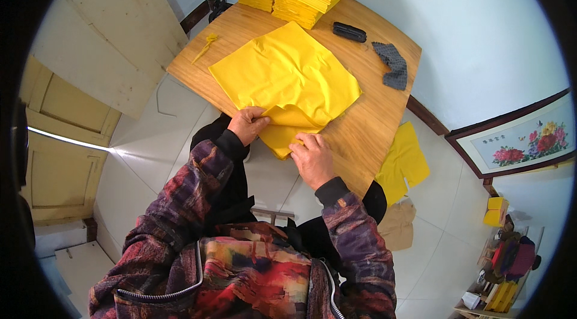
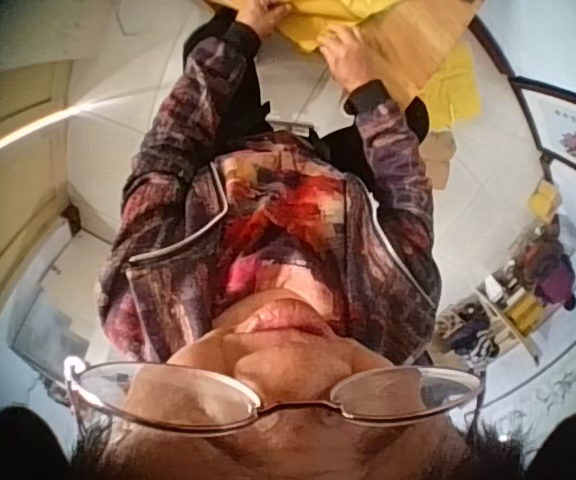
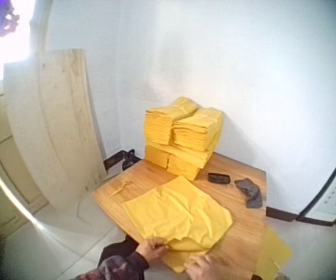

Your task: The person folds a yellow garment on a wooden table, smoothing and aligning edges, then folds it in half and places it on a stack of similar folded items. The person repeats the process with another yellow garment.

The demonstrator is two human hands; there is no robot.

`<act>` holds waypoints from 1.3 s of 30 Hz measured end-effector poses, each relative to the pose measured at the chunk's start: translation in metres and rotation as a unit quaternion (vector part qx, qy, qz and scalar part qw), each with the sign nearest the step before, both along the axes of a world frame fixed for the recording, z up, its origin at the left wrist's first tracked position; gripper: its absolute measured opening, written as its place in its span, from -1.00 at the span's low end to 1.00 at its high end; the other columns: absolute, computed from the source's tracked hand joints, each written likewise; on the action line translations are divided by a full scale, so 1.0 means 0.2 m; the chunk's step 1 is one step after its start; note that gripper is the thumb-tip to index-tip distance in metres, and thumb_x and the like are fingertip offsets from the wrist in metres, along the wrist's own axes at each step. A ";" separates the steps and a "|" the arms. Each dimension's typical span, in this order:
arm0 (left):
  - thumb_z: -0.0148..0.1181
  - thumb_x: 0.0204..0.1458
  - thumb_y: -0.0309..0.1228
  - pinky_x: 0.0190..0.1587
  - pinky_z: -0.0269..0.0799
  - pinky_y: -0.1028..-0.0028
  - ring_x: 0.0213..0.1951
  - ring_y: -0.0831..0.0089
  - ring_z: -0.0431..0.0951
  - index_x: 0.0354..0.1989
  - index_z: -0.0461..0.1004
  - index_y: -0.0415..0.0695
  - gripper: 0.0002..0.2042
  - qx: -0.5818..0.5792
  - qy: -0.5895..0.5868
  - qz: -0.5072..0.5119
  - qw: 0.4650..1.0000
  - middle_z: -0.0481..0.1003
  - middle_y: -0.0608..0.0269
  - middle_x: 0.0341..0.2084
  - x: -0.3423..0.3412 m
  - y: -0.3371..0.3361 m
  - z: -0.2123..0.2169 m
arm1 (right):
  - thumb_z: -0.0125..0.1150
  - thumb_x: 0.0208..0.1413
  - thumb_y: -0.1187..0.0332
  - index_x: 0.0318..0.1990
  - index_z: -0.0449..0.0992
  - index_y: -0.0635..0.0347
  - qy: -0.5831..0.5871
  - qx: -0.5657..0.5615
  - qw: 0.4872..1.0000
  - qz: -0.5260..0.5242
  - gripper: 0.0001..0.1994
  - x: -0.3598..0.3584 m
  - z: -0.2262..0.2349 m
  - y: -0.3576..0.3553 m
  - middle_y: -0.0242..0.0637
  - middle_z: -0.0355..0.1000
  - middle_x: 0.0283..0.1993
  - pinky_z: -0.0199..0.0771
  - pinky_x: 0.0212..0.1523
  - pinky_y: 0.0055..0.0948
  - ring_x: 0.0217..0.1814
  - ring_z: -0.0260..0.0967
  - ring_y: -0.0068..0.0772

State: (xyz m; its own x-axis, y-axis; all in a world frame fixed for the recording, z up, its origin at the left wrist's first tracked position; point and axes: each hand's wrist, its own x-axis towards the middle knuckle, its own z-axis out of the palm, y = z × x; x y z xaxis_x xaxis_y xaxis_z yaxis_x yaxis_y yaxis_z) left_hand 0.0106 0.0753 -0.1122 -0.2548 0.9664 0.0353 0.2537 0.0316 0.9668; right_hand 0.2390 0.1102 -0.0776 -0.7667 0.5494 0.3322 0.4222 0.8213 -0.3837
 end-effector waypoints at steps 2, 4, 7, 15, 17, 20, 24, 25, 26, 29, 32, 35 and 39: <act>0.23 0.05 -0.47 -0.26 0.43 0.38 -0.36 0.22 0.54 -0.32 0.54 -0.29 -0.88 0.014 -0.004 -0.002 1.000 0.54 0.03 -0.47 0.00 0.00 -0.01 | 0.32 -0.08 0.45 -0.25 0.57 0.16 0.012 -0.008 1.000 0.004 -0.81 -0.01 0.00 0.02 -0.30 0.40 -0.09 0.38 -0.02 -0.23 -0.02 0.30 -0.13; 0.23 0.05 -0.47 -0.26 0.44 0.37 -0.36 0.21 0.54 -0.32 0.54 -0.29 -0.87 0.013 -0.011 -0.008 1.000 0.54 0.03 -0.46 -0.01 0.00 -0.03 | 0.30 -0.06 0.46 -0.28 0.56 0.17 0.018 -0.012 1.000 0.008 -0.85 -0.01 0.00 0.03 -0.29 0.41 -0.13 0.38 -0.04 -0.23 -0.05 0.31 -0.13; 0.23 0.05 -0.47 -0.25 0.43 0.36 -0.35 0.20 0.54 -0.32 0.54 -0.29 -0.88 0.004 -0.016 -0.006 1.000 0.54 0.03 -0.46 -0.01 0.01 -0.05 | 0.27 -0.03 0.47 -0.31 0.55 0.19 0.029 -0.028 0.999 0.010 -0.90 -0.02 0.02 0.05 -0.27 0.40 -0.15 0.37 -0.05 -0.23 -0.08 0.30 -0.12; 0.21 0.07 -0.48 -0.24 0.41 0.40 -0.34 0.31 0.51 -0.31 0.54 -0.28 -0.89 0.007 0.011 -0.014 1.000 0.52 0.12 -0.46 -0.01 0.00 -0.02 | 0.25 -0.01 0.47 -0.35 0.53 0.19 0.032 -0.068 0.997 0.019 -0.93 -0.03 0.06 0.06 -0.30 0.40 -0.17 0.36 -0.04 -0.24 -0.07 0.29 -0.13; 0.22 0.04 -0.47 -0.24 0.41 0.33 -0.34 0.17 0.52 -0.36 0.53 -0.28 -0.89 0.016 0.009 -0.007 1.000 0.52 0.01 -0.48 -0.01 0.00 -0.01 | 0.27 -0.03 0.47 -0.36 0.52 0.19 0.033 -0.077 0.996 0.019 -0.93 -0.03 0.06 0.06 -0.31 0.40 -0.17 0.36 -0.04 -0.23 -0.07 0.29 -0.13; 0.22 0.04 -0.47 -0.24 0.41 0.33 -0.34 0.16 0.52 -0.36 0.53 -0.28 -0.89 0.003 0.015 -0.007 1.000 0.52 0.01 -0.48 0.00 0.00 0.01 | 0.29 -0.07 0.49 -0.37 0.51 0.19 0.034 -0.087 0.995 0.019 -0.90 -0.04 0.07 0.06 -0.31 0.40 -0.17 0.36 -0.04 -0.23 -0.07 0.29 -0.13; 0.22 0.04 -0.47 -0.25 0.41 0.33 -0.35 0.15 0.52 -0.35 0.54 -0.28 -0.89 -0.013 0.018 -0.009 1.000 0.52 0.01 -0.47 -0.01 0.00 0.02 | 0.33 -0.13 0.51 -0.33 0.52 0.18 0.018 -0.103 0.994 0.024 -0.84 -0.03 0.08 0.05 -0.30 0.39 -0.14 0.36 -0.03 -0.23 -0.05 0.29 -0.13; 0.22 0.04 -0.47 -0.26 0.41 0.34 -0.35 0.15 0.52 -0.35 0.54 -0.28 -0.89 -0.019 0.019 -0.009 1.000 0.52 0.02 -0.47 -0.01 0.00 0.02 | 0.34 -0.15 0.51 -0.31 0.52 0.18 0.011 -0.106 0.994 0.028 -0.81 -0.03 0.09 0.05 -0.30 0.38 -0.13 0.37 -0.02 -0.23 -0.04 0.28 -0.13; 0.22 0.04 -0.47 -0.27 0.41 0.34 -0.36 0.16 0.52 -0.35 0.54 -0.28 -0.89 -0.003 0.028 -0.008 1.000 0.52 0.02 -0.47 -0.01 0.00 0.02 | 0.35 -0.15 0.50 -0.27 0.52 0.17 0.004 -0.103 0.994 0.032 -0.78 -0.03 0.09 0.05 -0.29 0.38 -0.11 0.37 -0.01 -0.24 -0.03 0.28 -0.13; 0.22 0.04 -0.47 -0.28 0.41 0.34 -0.37 0.16 0.52 -0.35 0.54 -0.28 -0.89 0.028 0.041 -0.007 0.999 0.52 0.02 -0.47 -0.01 0.00 0.01 | 0.37 -0.16 0.47 -0.18 0.53 0.15 -0.016 -0.097 0.994 0.040 -0.69 -0.02 0.11 0.05 -0.28 0.36 -0.06 0.36 0.03 -0.24 0.02 0.26 -0.13; 0.22 0.03 -0.47 -0.27 0.41 0.33 -0.36 0.14 0.52 -0.35 0.54 -0.28 -0.89 0.016 0.016 -0.009 1.000 0.52 0.00 -0.47 -0.01 0.00 -0.01 | 0.40 -0.17 0.44 -0.14 0.53 0.14 -0.032 -0.091 0.995 0.040 -0.65 -0.02 0.11 0.02 -0.28 0.36 -0.03 0.36 0.07 -0.24 0.06 0.25 -0.13; 0.22 0.03 -0.46 -0.27 0.41 0.32 -0.36 0.13 0.52 -0.35 0.54 -0.28 -0.88 0.003 -0.004 -0.012 1.000 0.52 -0.01 -0.47 -0.01 0.01 -0.02 | 0.41 -0.16 0.41 -0.18 0.54 0.14 -0.029 -0.082 0.995 0.038 -0.69 -0.03 0.10 0.01 -0.28 0.36 -0.02 0.35 0.08 -0.23 0.06 0.25 -0.12; 0.20 0.04 -0.46 -0.29 0.40 0.33 -0.38 0.16 0.51 -0.36 0.53 -0.28 -0.88 0.015 0.018 -0.013 1.000 0.51 0.00 -0.49 -0.01 0.01 -0.01 | 0.40 -0.15 0.41 -0.23 0.55 0.17 -0.014 -0.102 0.994 0.043 -0.73 -0.03 0.10 0.03 -0.26 0.38 -0.02 0.35 0.07 -0.23 0.06 0.26 -0.11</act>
